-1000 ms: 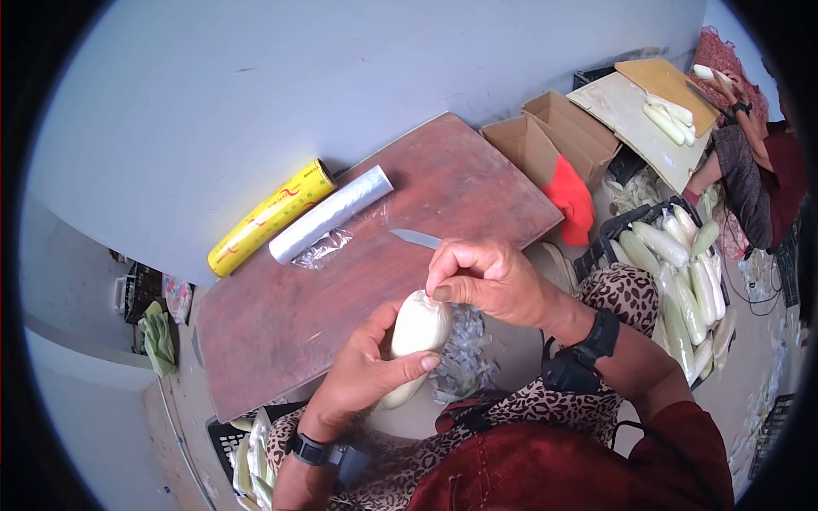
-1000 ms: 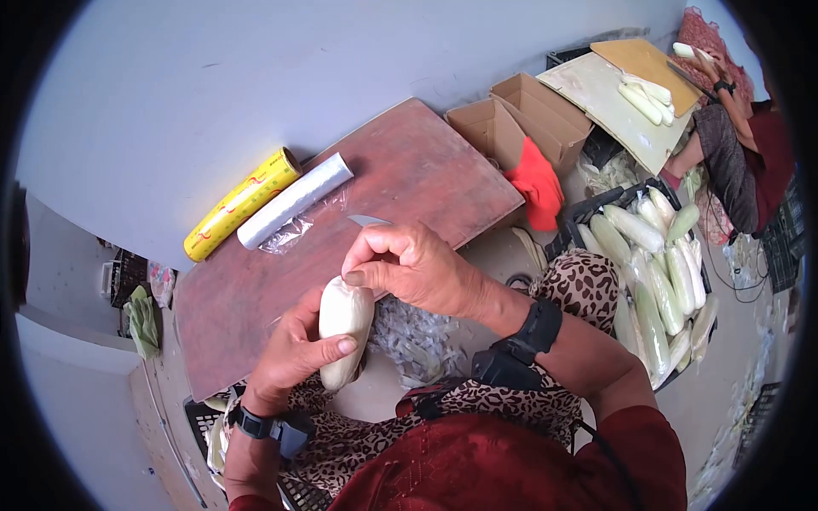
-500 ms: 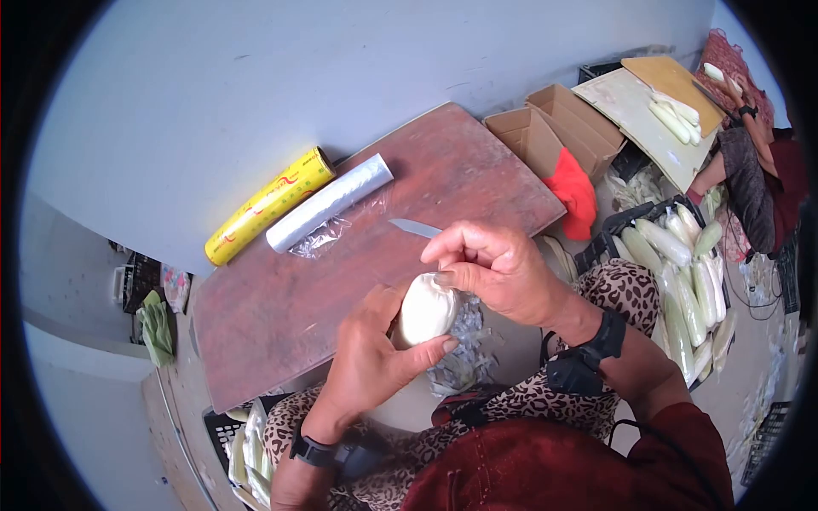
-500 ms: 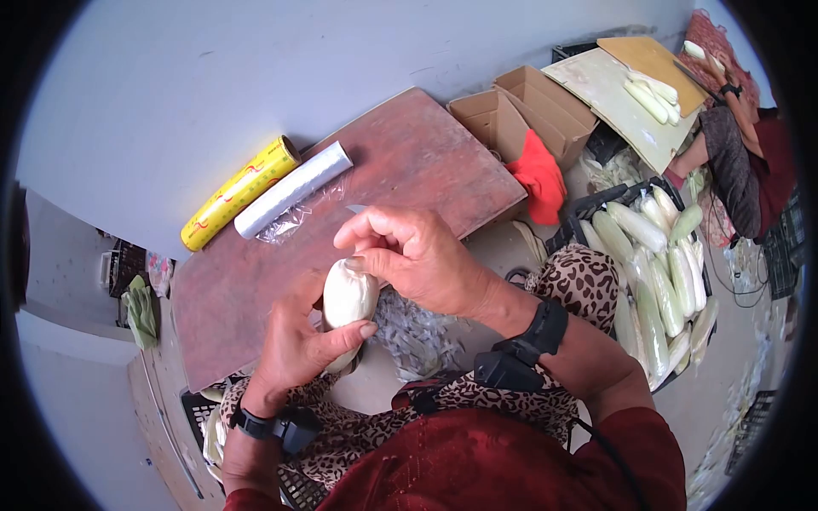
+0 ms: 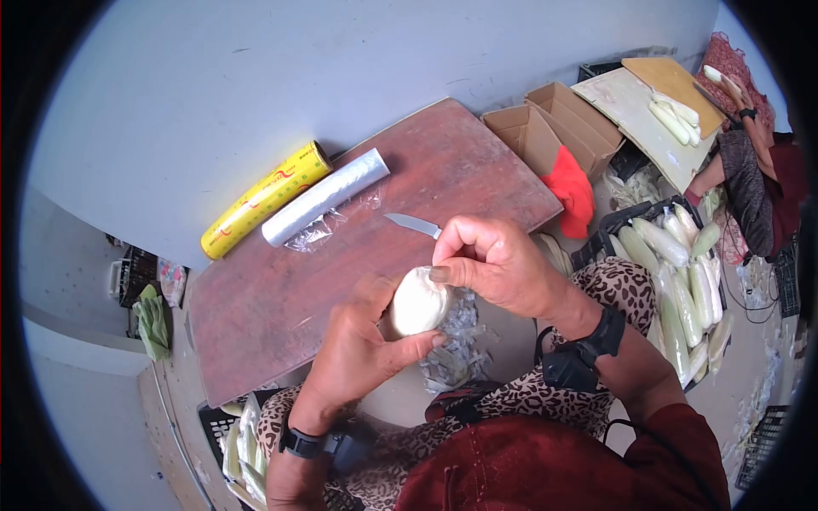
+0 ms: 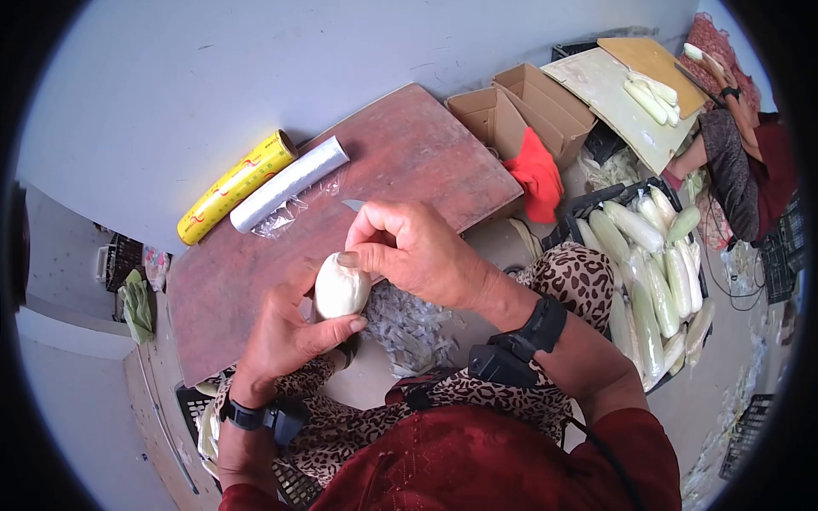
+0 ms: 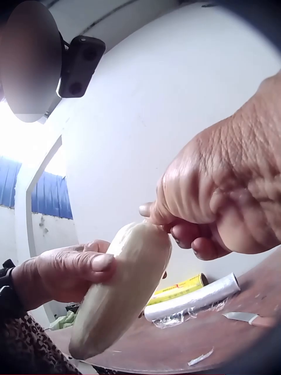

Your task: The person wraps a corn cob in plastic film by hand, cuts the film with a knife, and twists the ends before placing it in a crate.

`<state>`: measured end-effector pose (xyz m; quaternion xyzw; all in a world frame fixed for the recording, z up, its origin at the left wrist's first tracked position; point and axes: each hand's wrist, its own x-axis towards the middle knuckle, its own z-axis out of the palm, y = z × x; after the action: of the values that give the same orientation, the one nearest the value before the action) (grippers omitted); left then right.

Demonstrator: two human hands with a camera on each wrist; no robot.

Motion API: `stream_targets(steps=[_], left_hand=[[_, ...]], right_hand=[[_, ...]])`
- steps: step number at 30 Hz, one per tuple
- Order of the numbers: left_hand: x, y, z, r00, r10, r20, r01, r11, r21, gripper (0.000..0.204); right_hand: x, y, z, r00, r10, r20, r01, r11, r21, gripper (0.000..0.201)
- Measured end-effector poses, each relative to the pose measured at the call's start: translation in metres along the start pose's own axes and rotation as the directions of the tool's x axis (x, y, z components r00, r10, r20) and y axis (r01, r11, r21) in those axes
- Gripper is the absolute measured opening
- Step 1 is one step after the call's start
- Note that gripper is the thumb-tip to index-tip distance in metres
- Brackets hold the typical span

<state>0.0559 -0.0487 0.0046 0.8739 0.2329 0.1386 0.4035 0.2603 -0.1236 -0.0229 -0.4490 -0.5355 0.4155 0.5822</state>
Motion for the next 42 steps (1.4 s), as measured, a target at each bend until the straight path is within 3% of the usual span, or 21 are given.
stream_targets(steps=[3,8,12,15,18,21,23,24,27,30,36,39,42], left_hand=[[0.001,0.008,0.003,0.994,0.026,-0.107,0.0,0.972,0.234,0.063],[0.002,0.001,0.012,0.963,0.151,-0.225,-0.005,0.84,0.542,0.064],[0.003,0.0,0.015,0.938,0.228,-0.262,0.005,0.745,0.667,0.067],[0.004,-0.002,0.013,0.924,0.313,-0.221,-0.048,0.667,0.744,0.063],[0.005,-0.002,0.013,0.936,0.264,-0.232,-0.03,0.719,0.694,0.063],[0.002,0.001,0.009,0.98,0.047,-0.193,0.046,0.89,0.453,0.062],[0.002,-0.001,0.004,0.994,-0.035,-0.107,0.052,0.985,0.162,0.06],[0.002,-0.001,0.002,0.996,-0.065,-0.056,0.065,0.998,0.009,0.059],[0.0,0.0,0.001,0.983,-0.178,0.039,0.181,0.933,-0.313,0.054],[0.001,0.001,-0.001,0.975,-0.198,0.102,0.222,0.879,-0.422,0.052],[0.002,0.005,-0.001,0.957,-0.254,0.141,0.291,0.844,-0.451,0.054],[0.003,-0.004,0.0,0.988,-0.152,0.027,0.155,0.979,-0.133,0.055],[0.004,0.001,0.002,0.994,-0.032,-0.102,0.05,0.983,0.177,0.057]], right_hand=[[0.0,0.002,0.001,0.999,0.037,0.016,-0.036,0.999,-0.034,0.016],[0.001,0.007,0.009,0.994,0.045,-0.103,-0.056,0.993,-0.108,0.013],[0.004,0.019,0.017,0.972,-0.085,-0.219,0.051,0.987,-0.154,0.016],[0.006,0.016,0.018,0.964,-0.15,-0.219,0.092,0.962,-0.256,0.021],[0.006,0.011,0.018,0.959,-0.238,-0.156,0.16,0.905,-0.394,0.025],[0.006,0.003,0.02,0.964,-0.217,-0.153,0.143,0.91,-0.39,0.018],[0.008,0.01,0.019,0.941,-0.322,-0.106,0.254,0.876,-0.409,0.013],[0.009,0.012,0.018,0.924,-0.374,-0.082,0.309,0.855,-0.417,0.011],[0.009,0.01,0.016,0.944,-0.322,-0.074,0.285,0.906,-0.314,0.009],[0.008,0.006,0.014,0.963,-0.262,-0.062,0.234,0.928,-0.289,0.011],[0.008,-0.001,0.014,0.953,-0.289,-0.093,0.238,0.901,-0.363,0.017],[0.009,0.0,0.013,0.957,-0.276,-0.093,0.22,0.895,-0.387,0.019],[0.008,0.003,0.012,0.979,-0.172,-0.109,0.118,0.916,-0.384,0.016]])
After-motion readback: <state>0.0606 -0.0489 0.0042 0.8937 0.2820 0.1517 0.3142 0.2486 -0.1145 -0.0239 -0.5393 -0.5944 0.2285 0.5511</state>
